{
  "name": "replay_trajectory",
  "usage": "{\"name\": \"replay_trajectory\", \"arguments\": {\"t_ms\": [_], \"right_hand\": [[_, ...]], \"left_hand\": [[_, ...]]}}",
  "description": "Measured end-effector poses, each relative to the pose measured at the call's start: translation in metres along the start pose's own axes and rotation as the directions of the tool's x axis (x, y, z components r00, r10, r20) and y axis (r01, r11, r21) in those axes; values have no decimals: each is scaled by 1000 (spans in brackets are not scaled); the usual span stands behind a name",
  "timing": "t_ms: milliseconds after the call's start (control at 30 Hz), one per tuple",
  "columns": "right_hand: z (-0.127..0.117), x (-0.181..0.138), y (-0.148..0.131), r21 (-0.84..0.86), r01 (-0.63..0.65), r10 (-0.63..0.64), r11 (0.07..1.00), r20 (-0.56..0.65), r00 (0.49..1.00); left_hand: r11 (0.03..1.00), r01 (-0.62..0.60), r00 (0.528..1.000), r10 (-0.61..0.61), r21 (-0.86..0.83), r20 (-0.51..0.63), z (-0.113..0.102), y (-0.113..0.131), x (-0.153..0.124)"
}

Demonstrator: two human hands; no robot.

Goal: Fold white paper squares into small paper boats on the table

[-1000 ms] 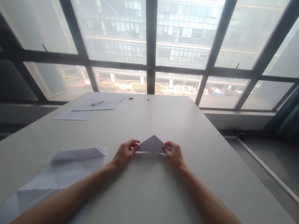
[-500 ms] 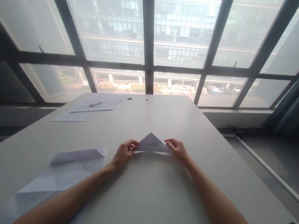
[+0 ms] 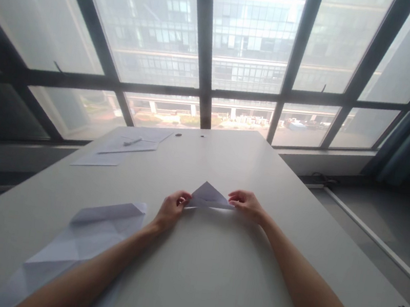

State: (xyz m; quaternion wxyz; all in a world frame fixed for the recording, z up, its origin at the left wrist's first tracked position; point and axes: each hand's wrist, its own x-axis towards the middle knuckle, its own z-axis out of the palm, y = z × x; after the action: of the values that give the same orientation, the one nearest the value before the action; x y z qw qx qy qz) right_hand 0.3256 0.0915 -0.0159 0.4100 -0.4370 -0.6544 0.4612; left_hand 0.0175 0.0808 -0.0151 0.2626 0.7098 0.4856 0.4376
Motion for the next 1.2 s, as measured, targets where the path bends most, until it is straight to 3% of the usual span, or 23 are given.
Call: {"name": "replay_trajectory", "arguments": {"t_ms": [433,700,833,1033,1200], "right_hand": [[14,3,10,-150,117,-119,982,-7,993],[21,5,20,-288,163,-197,944,-93,976],[18,0,11,-331,158,-180,930,-37,983],[11,-8,-8,-346,264,-237,900,119,964],[19,-5,-1,-434,278,-278,857,64,958]], "left_hand": [[1000,11,1000,-11,-14,-3,0,3,0],[1000,-14,1000,14,1,8,1,2,0],[1000,-14,1000,14,2,2,1,1,0],[1000,-3,1000,3,5,-18,1,-1,0],[1000,-14,999,15,13,-29,1,-2,-1]]}}
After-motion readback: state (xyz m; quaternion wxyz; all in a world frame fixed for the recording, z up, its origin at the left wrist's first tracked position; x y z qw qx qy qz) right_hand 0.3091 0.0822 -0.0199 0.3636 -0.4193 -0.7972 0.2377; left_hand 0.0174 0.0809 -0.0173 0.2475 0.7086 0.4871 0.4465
